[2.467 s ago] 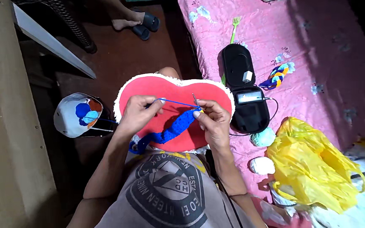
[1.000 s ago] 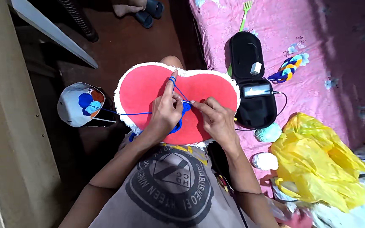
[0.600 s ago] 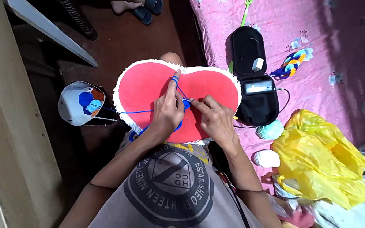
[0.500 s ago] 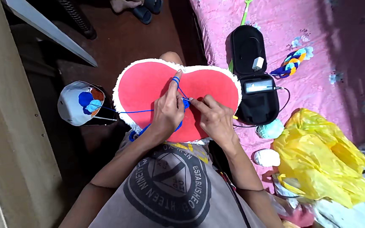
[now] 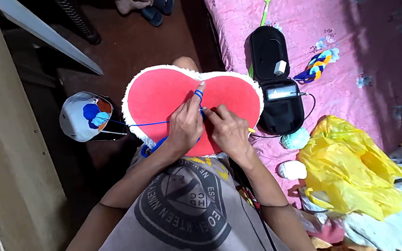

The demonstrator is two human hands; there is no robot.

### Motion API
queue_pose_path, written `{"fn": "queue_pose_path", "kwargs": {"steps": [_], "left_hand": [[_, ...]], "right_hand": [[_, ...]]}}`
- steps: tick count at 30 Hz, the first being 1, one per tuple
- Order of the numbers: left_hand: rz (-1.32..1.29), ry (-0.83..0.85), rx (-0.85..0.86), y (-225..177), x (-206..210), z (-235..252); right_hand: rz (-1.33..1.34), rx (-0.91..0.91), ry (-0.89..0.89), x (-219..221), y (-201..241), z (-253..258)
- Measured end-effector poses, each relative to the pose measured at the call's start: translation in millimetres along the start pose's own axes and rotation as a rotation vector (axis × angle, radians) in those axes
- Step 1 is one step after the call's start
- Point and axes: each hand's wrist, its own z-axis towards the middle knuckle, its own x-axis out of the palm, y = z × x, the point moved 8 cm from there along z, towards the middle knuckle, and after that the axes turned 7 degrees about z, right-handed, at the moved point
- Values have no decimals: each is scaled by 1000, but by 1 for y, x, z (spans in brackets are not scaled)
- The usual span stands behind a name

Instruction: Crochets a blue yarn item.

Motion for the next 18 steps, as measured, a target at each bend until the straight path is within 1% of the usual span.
{"fn": "queue_pose_path", "kwargs": {"steps": [3, 7, 9, 14, 16, 18], "left_hand": [[-61, -36, -22, 5, -2, 0], [-301, -8, -201, 19, -7, 2], [-364, 12, -262, 21, -10, 3], [-517, -89, -297, 21, -21, 6], [-559, -129, -265, 19, -24, 7], [-613, -113, -268, 18, -24, 6]], "right_hand": [[19, 27, -88, -2, 1, -2], [102, 79, -217, -6, 2, -7], [123, 91, -244, -7, 6, -7], [149, 101, -269, -14, 16, -1], [263, 134, -248, -14, 17, 3], [578, 239, -201, -9, 9, 7]]}}
